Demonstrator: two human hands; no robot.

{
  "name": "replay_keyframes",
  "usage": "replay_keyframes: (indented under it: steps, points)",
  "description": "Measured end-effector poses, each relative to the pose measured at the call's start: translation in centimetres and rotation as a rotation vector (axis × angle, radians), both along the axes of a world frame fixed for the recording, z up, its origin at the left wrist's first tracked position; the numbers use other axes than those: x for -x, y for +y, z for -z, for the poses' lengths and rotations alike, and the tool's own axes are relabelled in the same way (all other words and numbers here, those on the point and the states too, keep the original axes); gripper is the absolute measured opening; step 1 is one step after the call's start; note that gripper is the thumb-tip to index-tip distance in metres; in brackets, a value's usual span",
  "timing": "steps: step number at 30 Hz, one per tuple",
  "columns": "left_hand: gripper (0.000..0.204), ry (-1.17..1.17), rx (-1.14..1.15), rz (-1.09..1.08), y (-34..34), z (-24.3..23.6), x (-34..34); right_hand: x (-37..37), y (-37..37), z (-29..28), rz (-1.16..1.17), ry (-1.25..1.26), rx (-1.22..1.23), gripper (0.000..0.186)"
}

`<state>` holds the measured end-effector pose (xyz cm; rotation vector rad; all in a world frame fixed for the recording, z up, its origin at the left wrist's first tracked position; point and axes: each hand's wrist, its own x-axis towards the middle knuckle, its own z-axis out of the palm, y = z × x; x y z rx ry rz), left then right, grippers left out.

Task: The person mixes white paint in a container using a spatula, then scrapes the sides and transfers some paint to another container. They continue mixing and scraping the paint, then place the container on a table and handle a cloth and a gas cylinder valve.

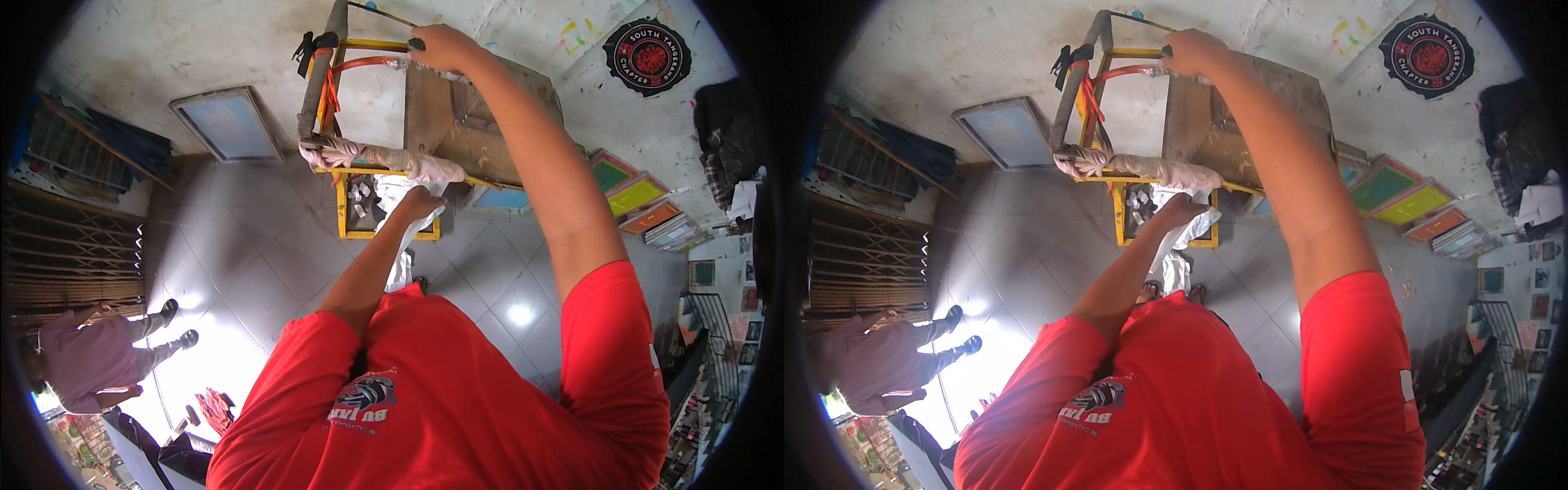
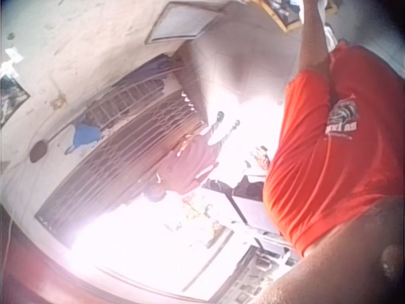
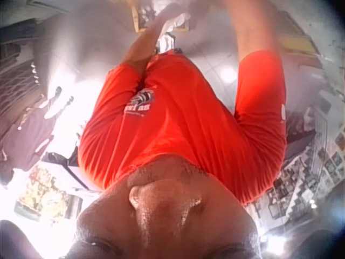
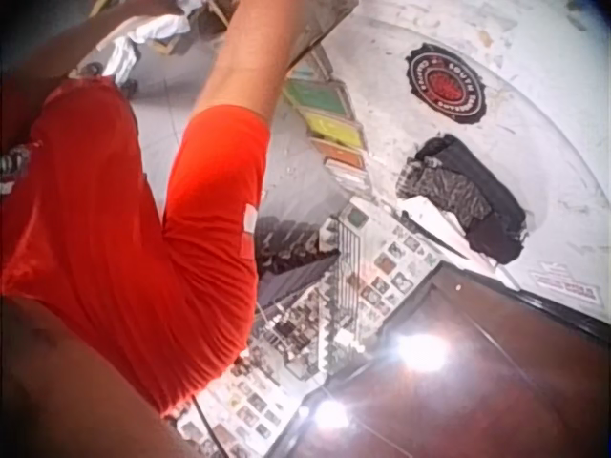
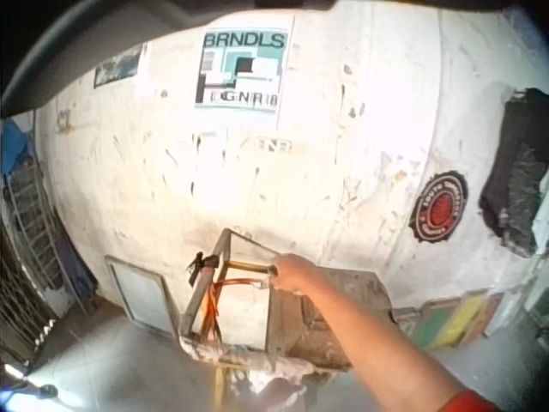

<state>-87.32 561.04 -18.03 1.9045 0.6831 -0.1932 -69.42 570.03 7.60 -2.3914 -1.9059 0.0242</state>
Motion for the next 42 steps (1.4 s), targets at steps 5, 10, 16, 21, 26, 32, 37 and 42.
replay_keyframes:
  steps: [5,10,16,21,26,32,37,42]
  points:
    - [0.074,-0.069,-0.026,-0.127,-0.4,1.7,1.1,-0.2,-1.6,-0.3,-0.11,0.03,-0.131,0.04]
    - [0.068,0.047,0.136,-0.118,-1.2,3.1,3.4,9.5,-10.0,-7.1,-0.068,0.36,-0.35,0.04]
    - [0.063,0.034,0.148,-0.218,-2.1,6.7,9.4,13.2,-19.9,-3.2,-0.077,0.595,-0.543,0.033]
    - [0.054,-0.025,0.349,-0.41,-2.8,9.8,15.0,16.8,-25.6,3.9,0.035,0.936,-0.479,0.028]
    - [0.07,0.01,0.292,-0.564,-5.2,5.6,15.1,20.1,-29.4,12.7,0.335,1.443,-0.307,0.021]
    - [0.072,0.0,0.209,-0.619,-10.6,3.1,11.1,24.6,-34.2,25.4,0.697,1.778,0.235,0.052]
    - [0.064,-0.01,0.137,-0.631,-13.2,1.7,7.7,23.8,-35.2,25.7,0.6,1.474,0.212,0.03]
    - [0.057,-0.099,0.155,-0.635,-14.2,1.9,5.9,22.9,-36.1,25.6,0.648,1.608,0.044,0.03]
